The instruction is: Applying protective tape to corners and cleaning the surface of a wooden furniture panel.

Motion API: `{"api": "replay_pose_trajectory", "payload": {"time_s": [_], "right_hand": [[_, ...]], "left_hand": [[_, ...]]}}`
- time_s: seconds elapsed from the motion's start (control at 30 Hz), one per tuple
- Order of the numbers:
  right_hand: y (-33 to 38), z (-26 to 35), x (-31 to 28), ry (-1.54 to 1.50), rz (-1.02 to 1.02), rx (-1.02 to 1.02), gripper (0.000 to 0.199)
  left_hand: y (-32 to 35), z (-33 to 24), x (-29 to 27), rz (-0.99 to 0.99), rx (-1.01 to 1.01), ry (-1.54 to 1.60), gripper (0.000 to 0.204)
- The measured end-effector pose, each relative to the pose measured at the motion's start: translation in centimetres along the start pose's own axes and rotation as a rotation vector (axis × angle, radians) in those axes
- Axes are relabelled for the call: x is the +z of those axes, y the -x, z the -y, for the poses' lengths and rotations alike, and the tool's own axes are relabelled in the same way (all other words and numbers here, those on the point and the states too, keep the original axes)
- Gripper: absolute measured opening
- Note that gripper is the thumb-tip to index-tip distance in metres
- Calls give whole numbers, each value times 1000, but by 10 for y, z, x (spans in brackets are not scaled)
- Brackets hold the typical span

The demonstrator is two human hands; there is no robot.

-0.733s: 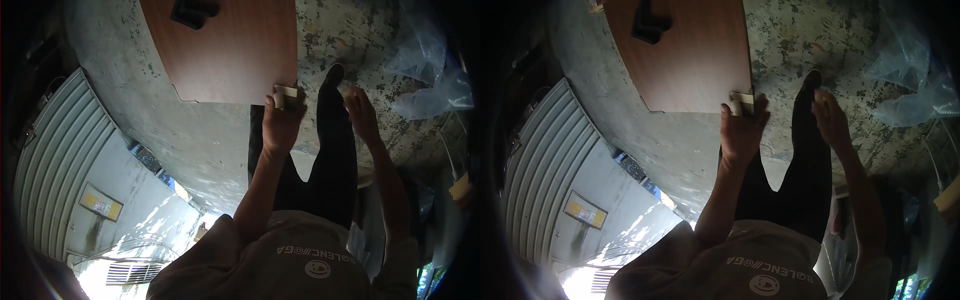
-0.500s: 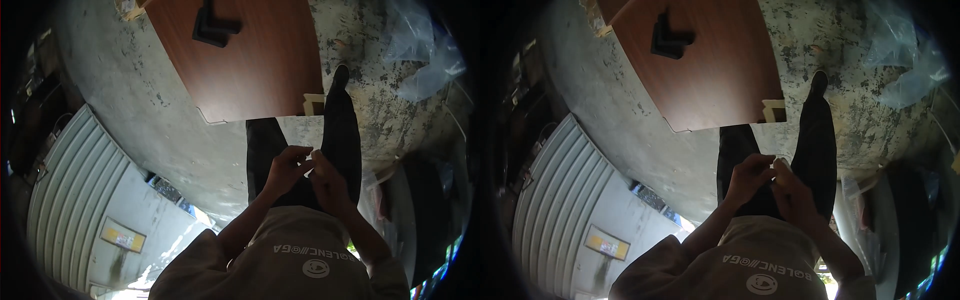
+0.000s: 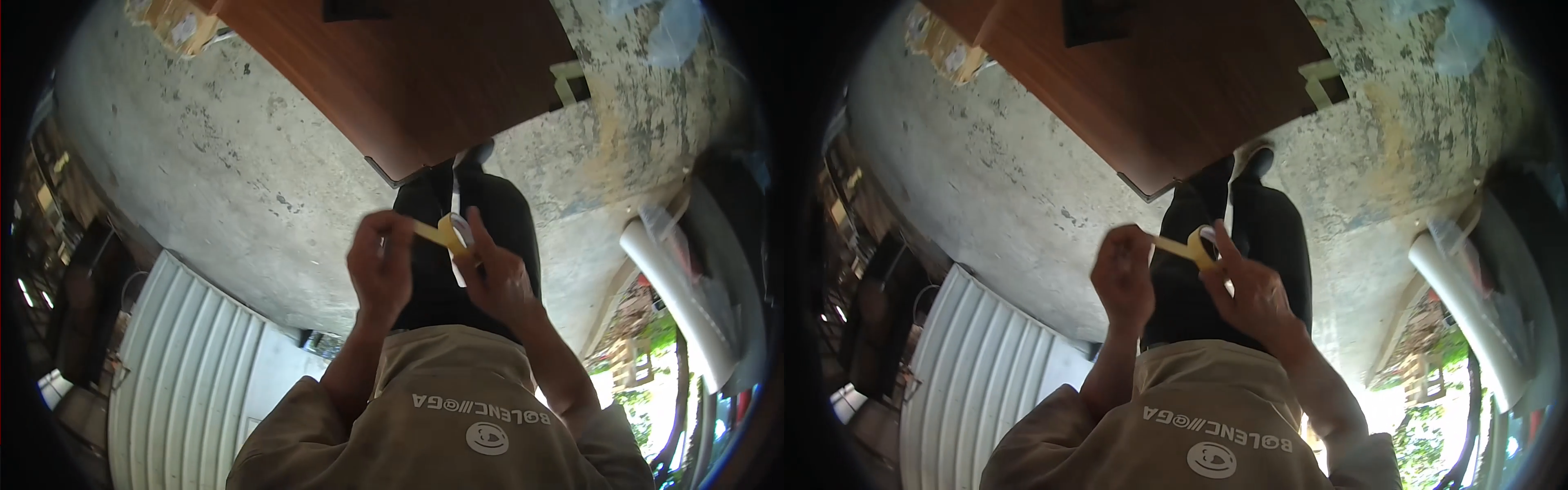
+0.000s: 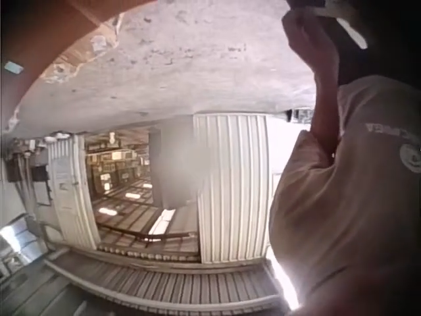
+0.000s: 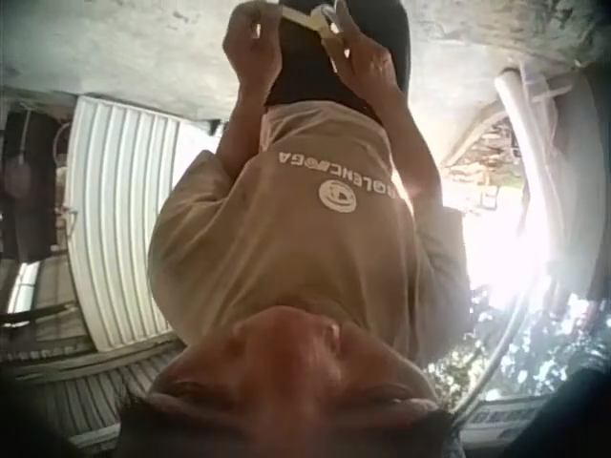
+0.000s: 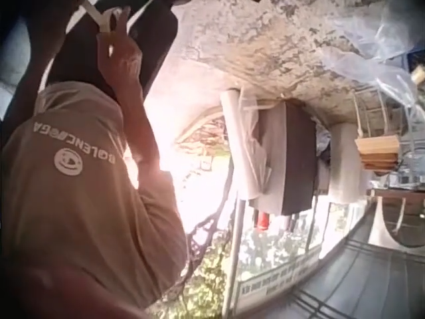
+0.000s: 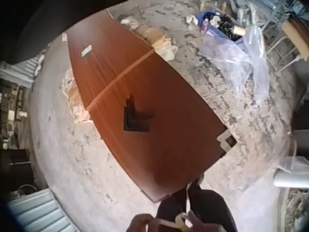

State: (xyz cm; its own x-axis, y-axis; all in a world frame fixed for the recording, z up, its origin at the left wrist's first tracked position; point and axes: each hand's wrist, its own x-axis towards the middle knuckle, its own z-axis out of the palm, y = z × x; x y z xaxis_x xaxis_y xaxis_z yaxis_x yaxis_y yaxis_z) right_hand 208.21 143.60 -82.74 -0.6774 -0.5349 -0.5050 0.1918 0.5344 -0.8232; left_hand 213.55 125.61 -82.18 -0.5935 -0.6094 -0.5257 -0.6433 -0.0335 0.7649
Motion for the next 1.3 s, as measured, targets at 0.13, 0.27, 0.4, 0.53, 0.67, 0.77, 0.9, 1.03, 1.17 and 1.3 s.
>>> {"api": "replay_pose_trajectory", "payload": {"time_s": [0.13,0.27,0.4,0.53,0.67,0.77,0.9,1.03,1.17,1.3], "right_hand": [[-8,-35,22,30,-197,5,38],[-23,-44,51,-47,-276,138,22],[-38,-53,80,-98,-421,120,16],[-70,-79,99,-173,-433,237,21],[-110,-91,115,-73,-518,18,25],[-115,-88,116,-33,-414,6,25],[-120,-104,106,-29,-400,-173,22],[-135,-115,96,108,-384,-352,20],[-138,-117,105,-12,-293,-317,22],[-148,-134,125,-377,-334,-310,19]], "left_hand": [[-44,8,-3,170,221,-389,8],[-61,27,-4,159,413,-492,8],[-77,38,-9,50,462,-614,10],[-95,58,13,62,647,-684,12],[-95,79,21,-254,684,-627,50],[-92,77,19,-256,53,-303,91],[-94,71,15,280,-476,295,64],[-109,58,6,420,-489,336,52],[-117,76,-4,436,-343,397,46],[-108,98,18,284,-223,547,48]]}}
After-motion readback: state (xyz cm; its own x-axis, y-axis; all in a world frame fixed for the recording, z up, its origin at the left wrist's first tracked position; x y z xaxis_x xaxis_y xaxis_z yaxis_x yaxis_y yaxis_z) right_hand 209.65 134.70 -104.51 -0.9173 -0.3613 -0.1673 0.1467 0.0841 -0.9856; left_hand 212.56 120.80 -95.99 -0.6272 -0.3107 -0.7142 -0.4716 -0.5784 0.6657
